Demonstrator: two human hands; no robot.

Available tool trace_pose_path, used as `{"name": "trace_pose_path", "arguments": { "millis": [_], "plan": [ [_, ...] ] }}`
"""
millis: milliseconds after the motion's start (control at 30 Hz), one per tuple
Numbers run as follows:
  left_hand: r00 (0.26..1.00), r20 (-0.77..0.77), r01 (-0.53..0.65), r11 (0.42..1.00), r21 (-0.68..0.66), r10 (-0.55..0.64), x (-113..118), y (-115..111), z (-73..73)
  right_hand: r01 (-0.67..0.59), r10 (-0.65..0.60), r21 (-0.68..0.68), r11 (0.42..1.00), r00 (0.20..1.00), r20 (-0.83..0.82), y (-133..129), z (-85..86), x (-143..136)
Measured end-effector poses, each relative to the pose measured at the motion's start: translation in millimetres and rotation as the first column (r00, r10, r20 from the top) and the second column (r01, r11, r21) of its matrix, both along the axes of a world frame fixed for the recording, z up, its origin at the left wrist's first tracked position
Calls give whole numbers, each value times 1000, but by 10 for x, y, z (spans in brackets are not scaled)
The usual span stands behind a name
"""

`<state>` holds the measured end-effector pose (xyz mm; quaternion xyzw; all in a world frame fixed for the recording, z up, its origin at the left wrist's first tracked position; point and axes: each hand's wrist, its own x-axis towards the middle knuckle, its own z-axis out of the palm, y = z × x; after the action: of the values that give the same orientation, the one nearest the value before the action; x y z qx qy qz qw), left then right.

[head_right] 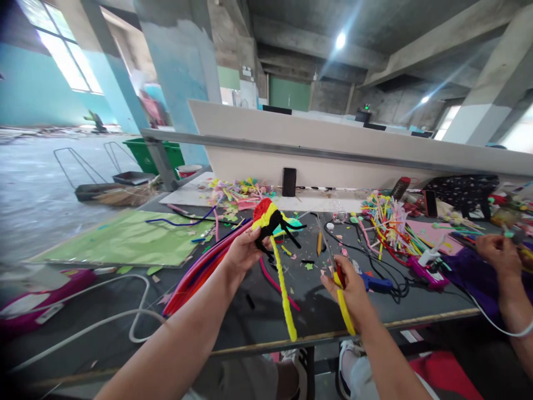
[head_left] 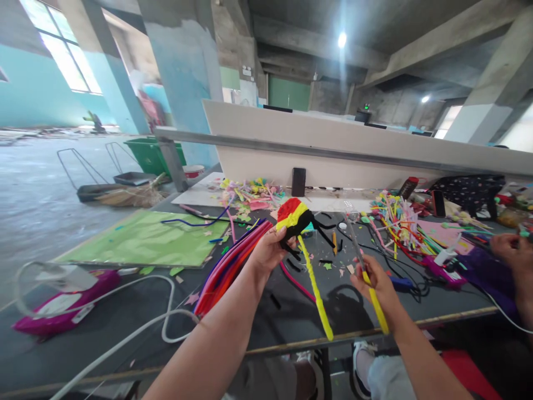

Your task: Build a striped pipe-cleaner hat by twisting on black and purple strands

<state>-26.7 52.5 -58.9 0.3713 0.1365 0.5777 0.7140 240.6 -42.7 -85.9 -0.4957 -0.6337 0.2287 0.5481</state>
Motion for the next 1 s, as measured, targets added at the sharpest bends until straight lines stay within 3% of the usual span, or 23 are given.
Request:
{"name": "trace_pose_path", "arguments": {
  "millis": [133, 267, 467, 633, 833, 1000],
  "plan": [
    [1000, 27, -1, 1000, 24, 1, -11, -32, 34, -237, 189, -257, 937, 961, -200, -128, 81, 72],
    [1000, 12, -20, 1000, 5, 20, -7, -40, 35, -380, 316, -351, 856, 921, -228, -199, 135, 109],
    [999, -30, -21, 1000, 11, 22, 16, -40, 11, -425, 343, -351, 834, 898, -275, -219, 67, 67],
    [997, -81, 4, 1000, 5, -3, 40, -43, 15, -447, 360, -348, 824, 887, -289, -239, 106, 28],
    [995, -100, 10, 1000, 8, -10, 52, -69, 12, -416, 351, -335, 845, 905, -240, -269, 147, -33],
    [998, -35, -45, 999, -9, 44, 26, -4, 12, -363, 327, -287, 887, 930, -165, -157, 42, 50]
  ]
}}
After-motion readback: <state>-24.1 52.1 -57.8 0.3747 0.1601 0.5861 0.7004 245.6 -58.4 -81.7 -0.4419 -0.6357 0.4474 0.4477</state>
